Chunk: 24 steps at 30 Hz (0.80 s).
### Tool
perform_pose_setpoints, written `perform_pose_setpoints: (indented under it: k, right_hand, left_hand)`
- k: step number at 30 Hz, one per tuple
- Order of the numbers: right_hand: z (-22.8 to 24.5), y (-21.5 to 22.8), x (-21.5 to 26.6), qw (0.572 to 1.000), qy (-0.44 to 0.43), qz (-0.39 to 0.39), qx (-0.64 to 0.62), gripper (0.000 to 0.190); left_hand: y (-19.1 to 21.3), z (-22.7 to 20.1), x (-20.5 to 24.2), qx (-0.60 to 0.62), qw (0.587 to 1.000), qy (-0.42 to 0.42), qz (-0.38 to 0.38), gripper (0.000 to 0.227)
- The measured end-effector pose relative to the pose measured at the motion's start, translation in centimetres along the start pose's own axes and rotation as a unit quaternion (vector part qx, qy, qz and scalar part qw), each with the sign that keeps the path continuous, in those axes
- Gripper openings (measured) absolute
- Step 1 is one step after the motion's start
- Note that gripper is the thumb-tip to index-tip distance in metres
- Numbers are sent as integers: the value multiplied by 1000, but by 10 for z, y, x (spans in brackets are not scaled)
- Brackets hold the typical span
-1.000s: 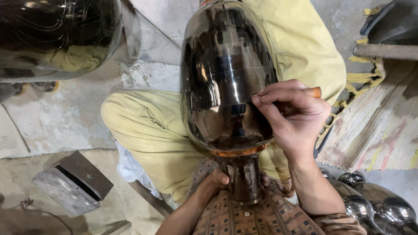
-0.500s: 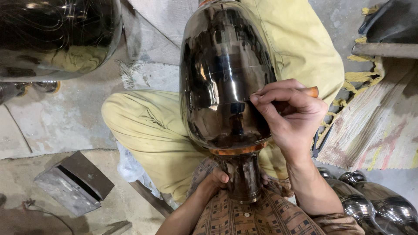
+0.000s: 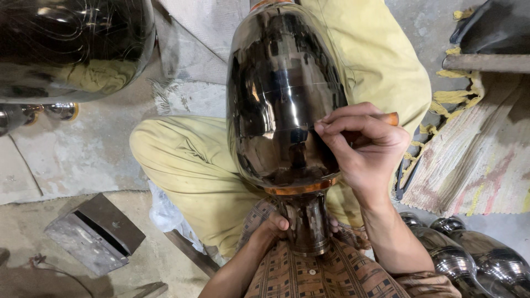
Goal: The person sits on the floor and uses a small handheld tool to engrave fine lines onto the surface of a large, dark, polished metal vase. They hold the vase steady with one hand while carefully drawing patterns with the other, occasionally rotating the vase to access different areas.
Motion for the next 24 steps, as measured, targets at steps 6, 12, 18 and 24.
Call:
perform_pose_setpoints:
  k: [6, 12, 18, 24]
  right_hand:
    - [1, -1, 1, 1000, 8, 3, -24, 13]
    - [0, 1, 3, 999, 17, 16, -26, 14]
    - [-1, 2, 6, 999, 23, 17, -40, 13]
    - [-1, 3, 11, 999, 36, 21, -35, 14]
  left_hand:
    - [4, 4, 5, 10, 1000, -9, -7, 95]
    - [13, 8, 7, 19, 1000, -1, 2, 94]
    - [18, 10, 8, 12, 1000, -1, 18, 91]
    - [17, 10, 8, 20, 1000, 0, 24, 92]
Point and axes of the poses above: each hand's wrist, its own x-axis away from the middle knuckle, its own y-axis out of the back of the hand, z = x × y, the point moved 4 cm from there along -x, towards the middle knuckle, and after that the axes turned 9 degrees about z, right-handed, at the moved point
